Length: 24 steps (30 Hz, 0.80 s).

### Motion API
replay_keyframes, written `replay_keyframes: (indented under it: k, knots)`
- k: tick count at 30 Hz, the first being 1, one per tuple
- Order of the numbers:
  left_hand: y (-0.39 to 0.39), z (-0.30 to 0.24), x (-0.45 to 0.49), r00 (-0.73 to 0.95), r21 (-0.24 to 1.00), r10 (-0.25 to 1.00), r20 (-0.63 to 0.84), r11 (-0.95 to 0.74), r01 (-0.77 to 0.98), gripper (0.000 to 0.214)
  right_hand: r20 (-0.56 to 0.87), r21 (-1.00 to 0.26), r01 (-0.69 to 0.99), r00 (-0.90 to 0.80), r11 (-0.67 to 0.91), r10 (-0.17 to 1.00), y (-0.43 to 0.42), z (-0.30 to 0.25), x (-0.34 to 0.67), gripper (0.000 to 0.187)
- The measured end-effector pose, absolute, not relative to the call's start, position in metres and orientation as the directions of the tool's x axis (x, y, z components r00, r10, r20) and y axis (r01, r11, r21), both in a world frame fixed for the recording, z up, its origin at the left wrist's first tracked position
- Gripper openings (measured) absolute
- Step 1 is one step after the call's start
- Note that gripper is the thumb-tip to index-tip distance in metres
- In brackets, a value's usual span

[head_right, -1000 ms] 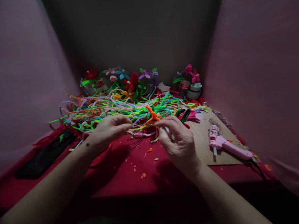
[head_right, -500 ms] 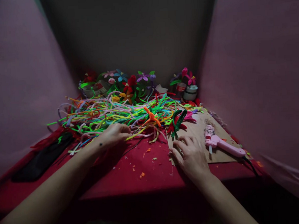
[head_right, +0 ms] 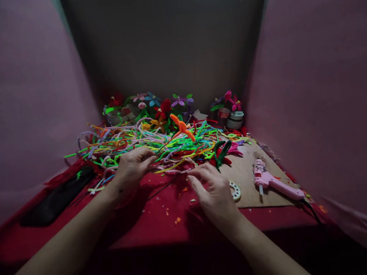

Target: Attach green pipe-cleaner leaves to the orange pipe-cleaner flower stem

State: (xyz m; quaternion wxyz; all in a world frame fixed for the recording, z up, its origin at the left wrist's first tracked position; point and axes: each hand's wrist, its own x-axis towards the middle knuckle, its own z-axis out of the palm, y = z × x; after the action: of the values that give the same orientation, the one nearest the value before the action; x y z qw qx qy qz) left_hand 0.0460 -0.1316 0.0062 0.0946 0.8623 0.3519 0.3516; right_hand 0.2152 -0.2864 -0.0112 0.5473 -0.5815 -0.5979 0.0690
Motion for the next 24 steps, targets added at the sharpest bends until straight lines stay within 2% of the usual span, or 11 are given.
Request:
replay_keyframes:
  k: [4,6,8,11,15,18,24]
  knots:
    - [-0.145,0.01,0.05,0.435,0.552,0.686,0.584,-0.728,0.406,0.014,0.365,-0.924,0.232,0.302,0.304,0.881,-0.252,0.001,0.197,0.021]
    - [-0.151,0.011,0.053,0.431,0.643,0.721,0.542,-0.686,0.34,0.015,0.375,-0.927,0.114,0.321,0.358,0.869,-0.235,0.001,0.192,0.03]
    - [-0.155,0.011,0.054,0.442,0.709,0.751,0.491,-0.639,0.298,0.017,0.455,-0.89,0.186,0.361,0.416,0.814,-0.224,-0.001,0.188,0.029]
    - [-0.156,0.01,0.055,0.453,0.767,0.782,0.427,-0.579,0.276,0.019,0.617,-0.777,0.45,0.4,0.441,0.678,-0.216,-0.006,0.186,0.02]
    - [-0.158,0.013,0.056,0.481,0.821,0.802,0.355,-0.514,0.25,0.019,0.807,-0.534,0.717,0.273,0.449,0.523,-0.214,-0.009,0.186,0.007]
    - [-0.162,0.017,0.056,0.488,0.865,0.826,0.282,-0.439,0.243,0.018,0.846,-0.45,0.771,0.206,0.45,0.492,-0.214,-0.009,0.186,0.008]
    - [-0.167,0.023,0.057,0.502,0.919,0.842,0.199,-0.338,0.201,0.023,0.879,-0.387,0.799,0.168,0.461,0.446,-0.216,-0.008,0.186,0.01]
